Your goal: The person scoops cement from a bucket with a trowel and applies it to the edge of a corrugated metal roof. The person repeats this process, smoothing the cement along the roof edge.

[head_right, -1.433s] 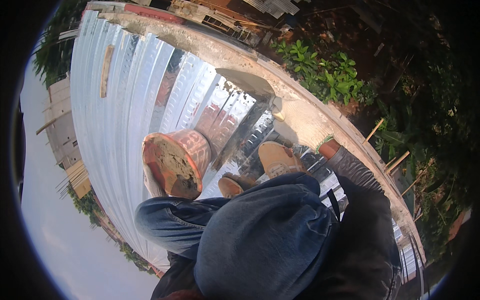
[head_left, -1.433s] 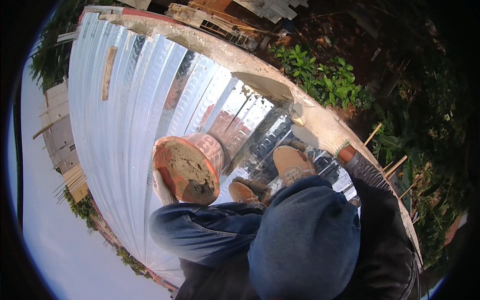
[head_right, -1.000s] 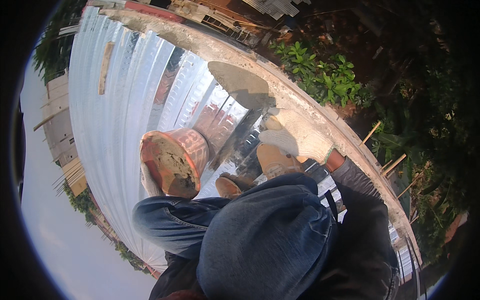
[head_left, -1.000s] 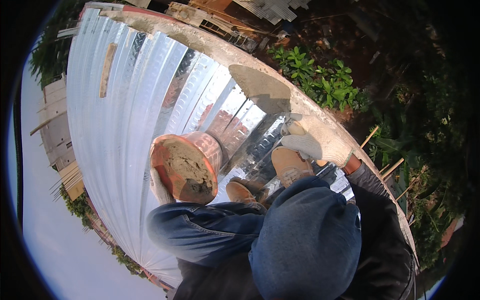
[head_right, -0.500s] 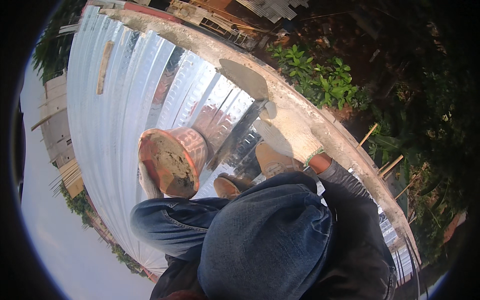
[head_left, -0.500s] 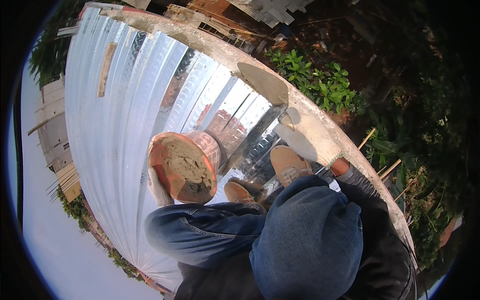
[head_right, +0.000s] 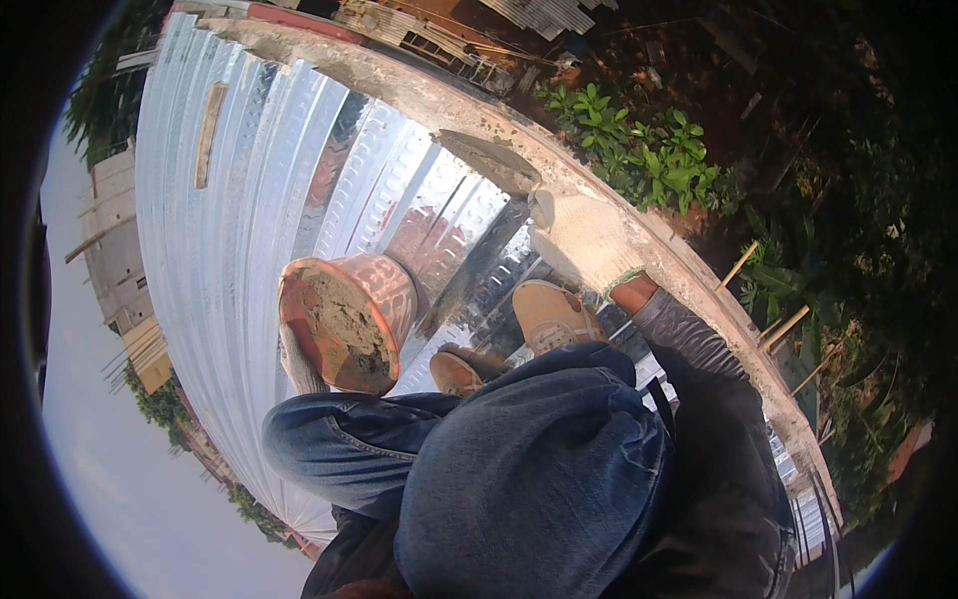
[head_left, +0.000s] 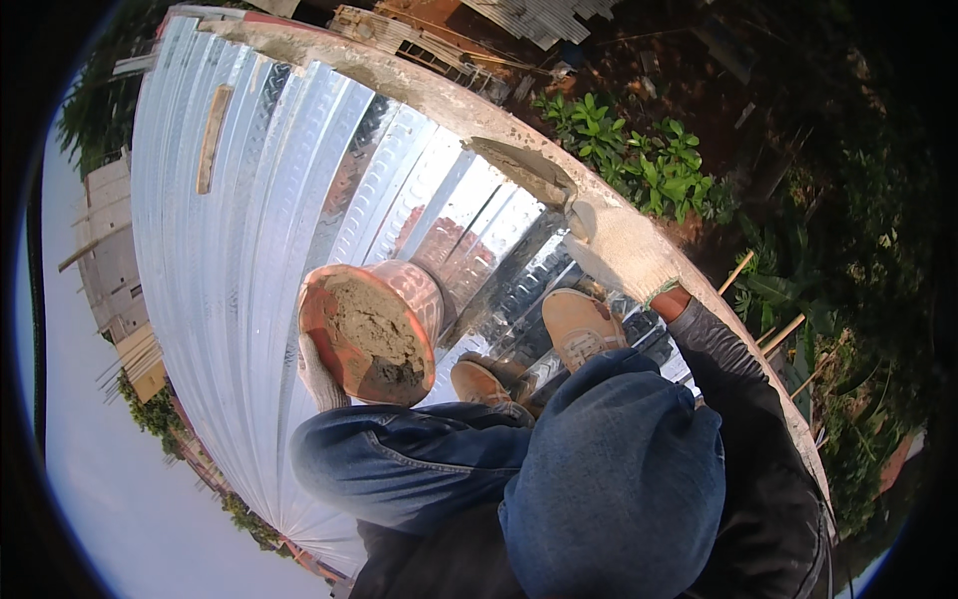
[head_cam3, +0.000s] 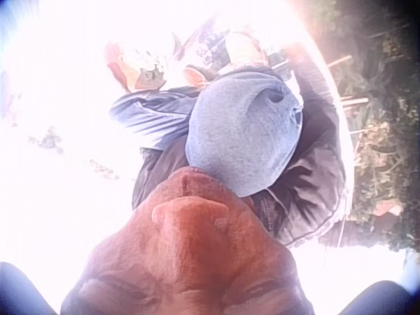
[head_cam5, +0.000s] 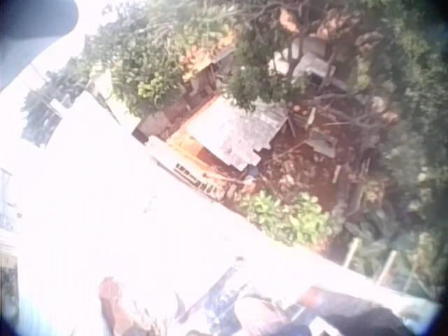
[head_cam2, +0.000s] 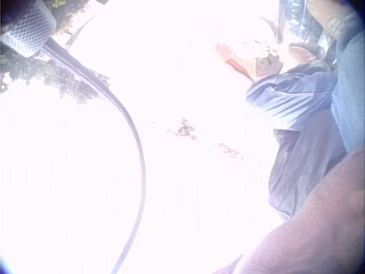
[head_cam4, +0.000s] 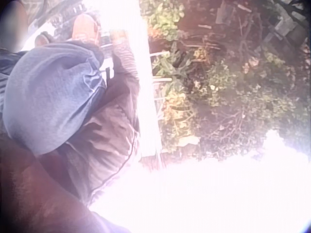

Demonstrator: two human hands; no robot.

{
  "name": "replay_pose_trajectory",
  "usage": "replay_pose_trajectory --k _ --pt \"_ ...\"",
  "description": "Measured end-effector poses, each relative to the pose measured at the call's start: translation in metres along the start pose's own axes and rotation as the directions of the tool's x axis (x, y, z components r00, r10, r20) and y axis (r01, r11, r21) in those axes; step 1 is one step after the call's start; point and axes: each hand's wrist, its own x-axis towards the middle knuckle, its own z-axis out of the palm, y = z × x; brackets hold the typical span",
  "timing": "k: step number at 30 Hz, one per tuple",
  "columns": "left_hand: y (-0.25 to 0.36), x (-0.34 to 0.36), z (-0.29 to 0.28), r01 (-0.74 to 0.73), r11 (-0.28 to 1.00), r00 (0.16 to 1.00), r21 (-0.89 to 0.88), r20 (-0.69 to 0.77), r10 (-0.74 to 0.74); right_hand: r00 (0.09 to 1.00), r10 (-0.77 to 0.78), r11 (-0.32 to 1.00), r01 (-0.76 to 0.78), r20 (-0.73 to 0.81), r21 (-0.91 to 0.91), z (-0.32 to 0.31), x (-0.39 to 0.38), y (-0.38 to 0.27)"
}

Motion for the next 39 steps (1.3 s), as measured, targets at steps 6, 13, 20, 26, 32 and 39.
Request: replay_pose_trajectory --k 6,13,20,26,32,39 --pt "0.002 0.000 -0.008 0.003 1.000 1.000 -0.002 -0.006 -0.003 0.954 -0.282 0.937 0.251 -0.103 -0.244 -0.014 -0.032 -0.045" --pt "0.002 -0.001 -0.009 0.004 1.000 1.000 -0.003 -0.004 -0.004 0.994 0.110 0.983 -0.111 -0.012 -0.148 -0.034 -0.022 -0.048" --pt "0.005 -0.003 -0.006 -0.006 1.000 1.000 -0.006 0.003 0.006 0.998 0.009 0.997 -0.004 0.057 -0.073 -0.031 0.028 -0.022" --pt "-0.006 -0.001 0.008 0.020 0.999 0.999 -0.031 0.029 -0.019 0.993 -0.113 0.987 0.114 0.014 -0.115 -0.006 0.003 0.006" --pt "-0.002 -0.004 -0.011 0.006 0.998 1.000 -0.068 0.006 -0.006 0.997 0.064 0.982 -0.072 0.049 0.172 -0.019 -0.032 -0.030" --pt "-0.002 -0.003 -0.006 0.032 0.997 0.999 -0.072 -0.008 -0.032 0.991 0.123 0.992 -0.122 0.044 -0.024 -0.059 -0.030 -0.056"
